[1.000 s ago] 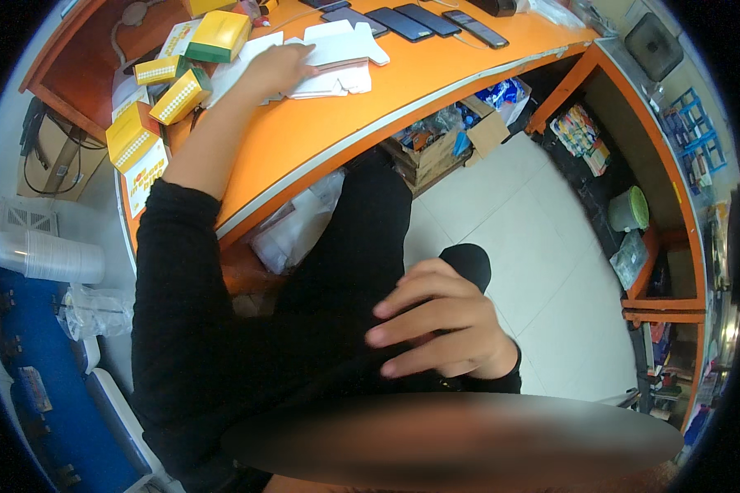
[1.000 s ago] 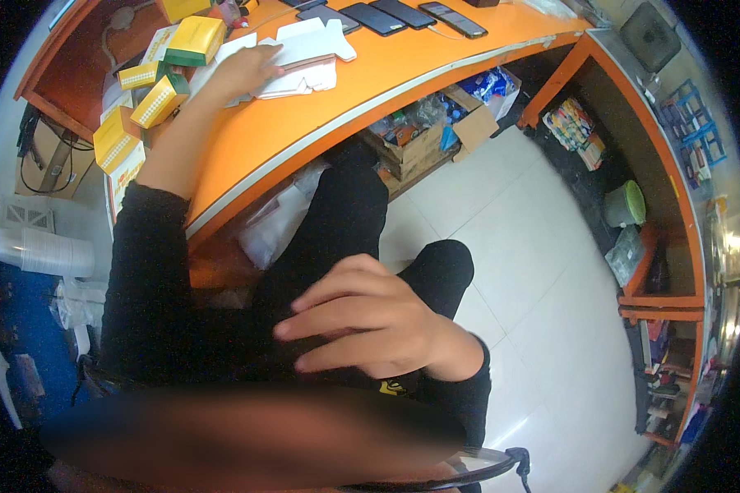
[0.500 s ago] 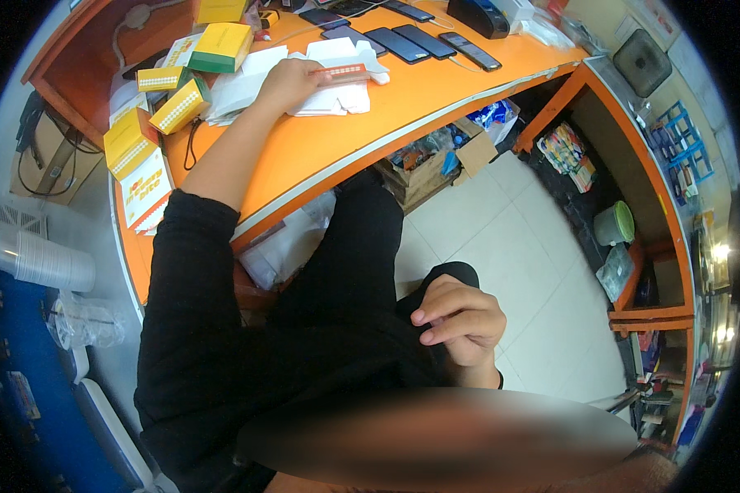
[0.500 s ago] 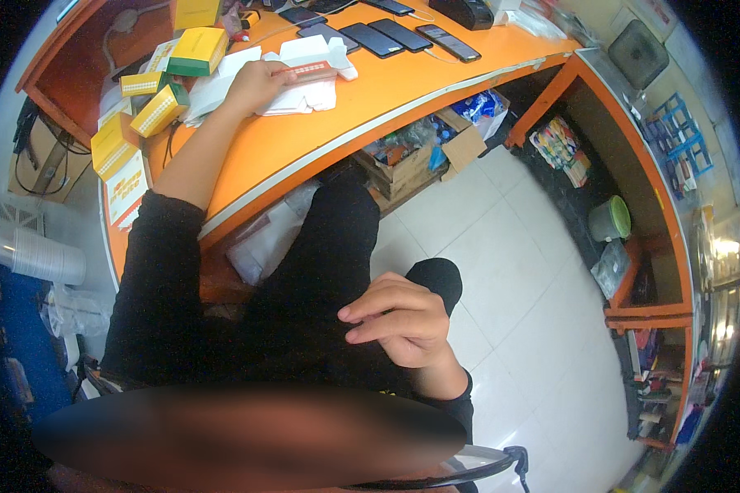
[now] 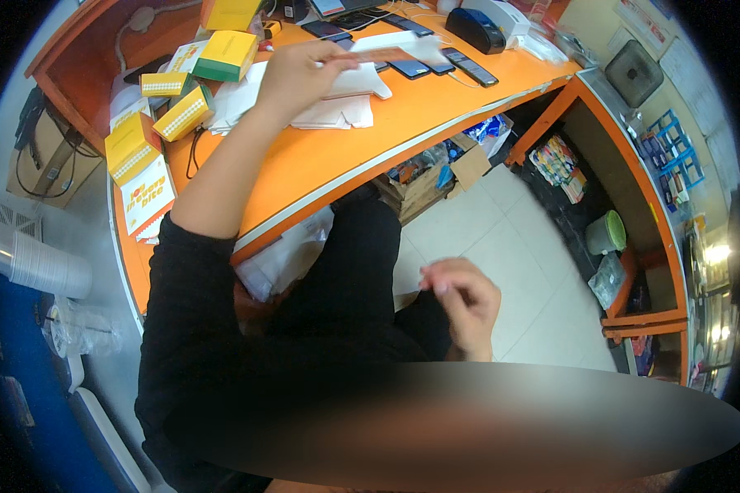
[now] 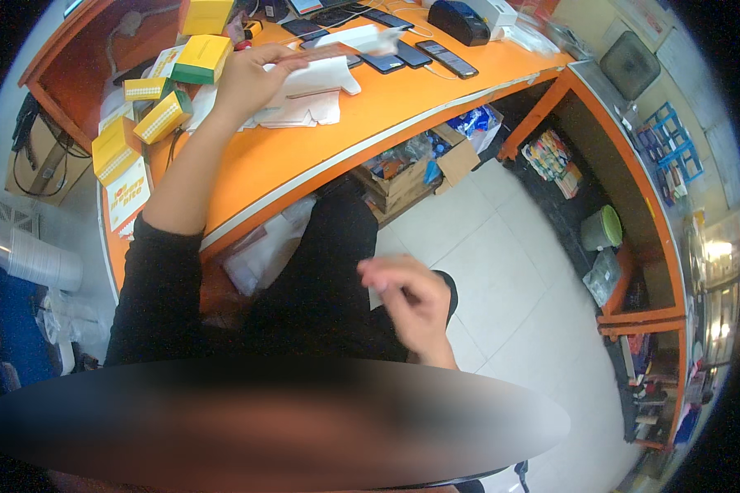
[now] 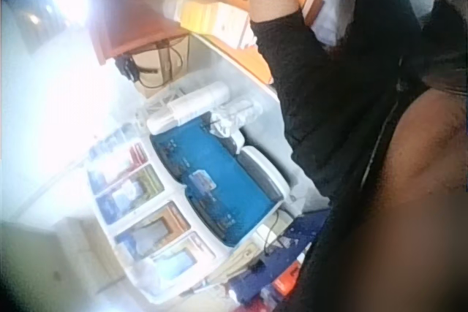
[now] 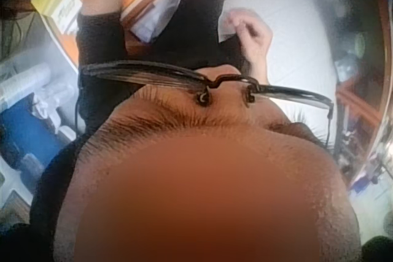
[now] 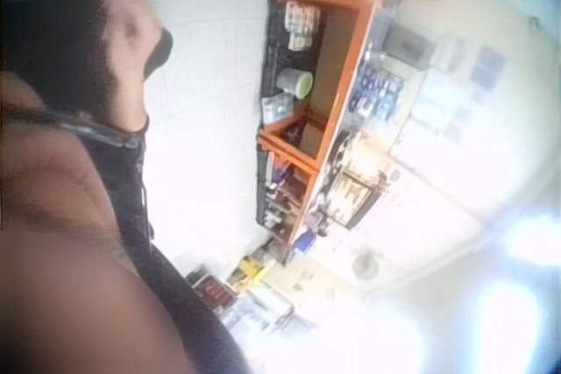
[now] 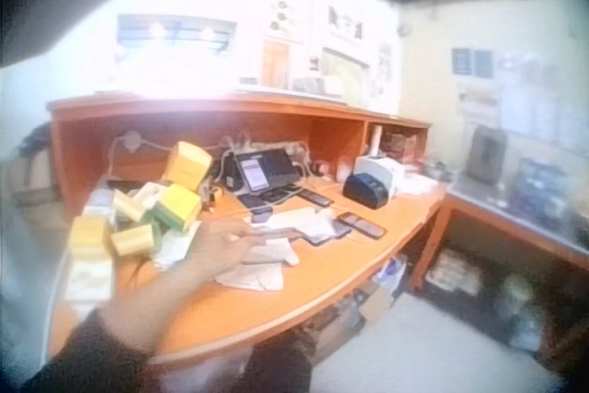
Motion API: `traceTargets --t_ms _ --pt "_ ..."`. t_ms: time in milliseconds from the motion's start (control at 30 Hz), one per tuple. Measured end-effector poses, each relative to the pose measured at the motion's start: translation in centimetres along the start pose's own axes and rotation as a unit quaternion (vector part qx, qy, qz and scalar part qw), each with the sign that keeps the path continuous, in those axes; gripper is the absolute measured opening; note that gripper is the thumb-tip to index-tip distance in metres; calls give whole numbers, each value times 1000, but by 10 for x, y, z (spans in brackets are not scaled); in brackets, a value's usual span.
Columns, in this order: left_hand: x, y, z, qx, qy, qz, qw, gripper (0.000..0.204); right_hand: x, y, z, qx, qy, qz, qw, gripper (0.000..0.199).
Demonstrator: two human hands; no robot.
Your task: The person folds flat cardboard pieces into small rectangular boxes with orange, green, and white patterns. They repeatedly pick up a flat piece, fold the sides, tuck flaps to form the box shape, and place the finished box on the orange counter.
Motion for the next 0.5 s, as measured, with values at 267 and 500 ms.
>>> traceTargets --t_ms 267,500 --pt "0 -1 -27 5 -93 -42 995 12 -33 -12 28 -86 -34 -100 991 25" --pt "136 8 -71 73 274 283 916 40 -41 -3 23 -82 -33 -119 989 23"
Point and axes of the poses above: each hand's wrist, its own y-axis away from the middle knuckle, its own z-axis out of the back of the hand, x = y × z, the point moved 8 cm from there along -y, towards the middle knuckle, and after that the axes turned 2 degrees about -y, right-handed, at the moved point
